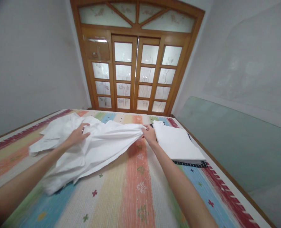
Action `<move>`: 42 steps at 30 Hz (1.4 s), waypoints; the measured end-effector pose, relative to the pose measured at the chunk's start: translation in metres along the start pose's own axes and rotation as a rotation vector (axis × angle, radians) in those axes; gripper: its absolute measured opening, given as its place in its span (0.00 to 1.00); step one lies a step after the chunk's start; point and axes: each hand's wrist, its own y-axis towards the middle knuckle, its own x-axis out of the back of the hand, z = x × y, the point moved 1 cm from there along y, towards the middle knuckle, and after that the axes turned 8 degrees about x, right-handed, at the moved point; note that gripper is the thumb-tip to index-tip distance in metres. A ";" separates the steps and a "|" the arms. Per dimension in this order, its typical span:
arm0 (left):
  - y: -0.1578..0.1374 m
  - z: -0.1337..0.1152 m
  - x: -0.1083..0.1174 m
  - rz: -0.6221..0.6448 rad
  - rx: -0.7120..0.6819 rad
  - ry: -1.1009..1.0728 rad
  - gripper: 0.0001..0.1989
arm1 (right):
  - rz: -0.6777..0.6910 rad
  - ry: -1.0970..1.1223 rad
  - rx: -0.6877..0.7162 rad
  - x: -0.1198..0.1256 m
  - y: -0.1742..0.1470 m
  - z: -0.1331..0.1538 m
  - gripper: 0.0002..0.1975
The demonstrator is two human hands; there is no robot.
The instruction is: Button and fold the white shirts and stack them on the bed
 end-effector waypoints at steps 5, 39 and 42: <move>-0.016 -0.021 0.058 -0.199 -0.061 -0.296 0.21 | -0.340 -0.186 0.136 0.042 0.048 0.026 0.16; -0.065 0.016 -0.072 0.157 -0.113 -0.191 0.26 | 0.722 -0.834 0.503 -0.072 -0.143 0.072 0.04; -0.072 0.007 -0.060 0.161 -0.102 -0.163 0.23 | 0.492 -0.628 0.340 -0.050 -0.102 0.080 0.07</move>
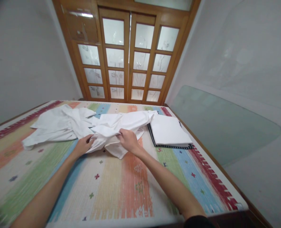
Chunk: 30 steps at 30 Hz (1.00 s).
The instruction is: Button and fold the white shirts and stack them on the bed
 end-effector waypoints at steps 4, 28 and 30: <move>-0.020 -0.028 0.001 0.098 -0.039 -0.018 0.24 | -0.151 0.582 -0.258 0.029 0.018 -0.020 0.11; -0.070 -0.100 0.037 -0.635 -0.161 -0.193 0.12 | 0.130 1.322 -0.084 0.067 0.001 0.047 0.14; -0.086 -0.118 0.038 -0.482 -0.239 -0.211 0.13 | 0.103 1.260 0.009 0.067 0.001 0.055 0.18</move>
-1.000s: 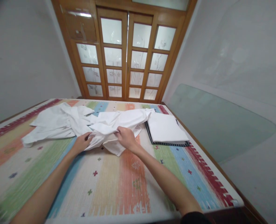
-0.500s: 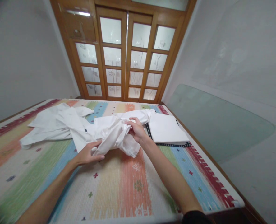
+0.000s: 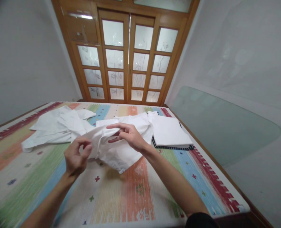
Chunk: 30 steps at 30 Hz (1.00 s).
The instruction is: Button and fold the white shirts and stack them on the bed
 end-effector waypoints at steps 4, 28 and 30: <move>-0.005 -0.017 -0.002 0.225 0.005 0.076 0.13 | -0.064 -0.289 0.125 -0.008 0.001 0.001 0.19; 0.099 0.010 0.015 -0.130 -0.069 0.286 0.11 | -0.391 -1.836 0.230 0.025 0.007 0.062 0.11; 0.102 0.007 0.015 -0.190 -0.021 0.192 0.11 | -0.435 -1.831 0.276 0.024 0.004 0.069 0.10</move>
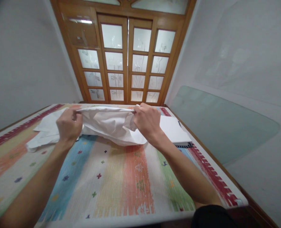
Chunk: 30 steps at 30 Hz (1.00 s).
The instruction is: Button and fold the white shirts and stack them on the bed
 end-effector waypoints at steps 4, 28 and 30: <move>-0.009 0.008 -0.006 0.009 0.275 -0.154 0.12 | -0.052 0.019 -0.011 -0.002 -0.003 -0.008 0.08; -0.113 0.071 -0.053 0.543 0.691 -0.289 0.10 | 0.321 1.448 -0.810 -0.164 -0.086 0.003 0.11; -0.101 0.077 -0.045 0.469 0.789 -0.473 0.14 | 0.253 1.414 -0.866 -0.161 -0.073 -0.008 0.10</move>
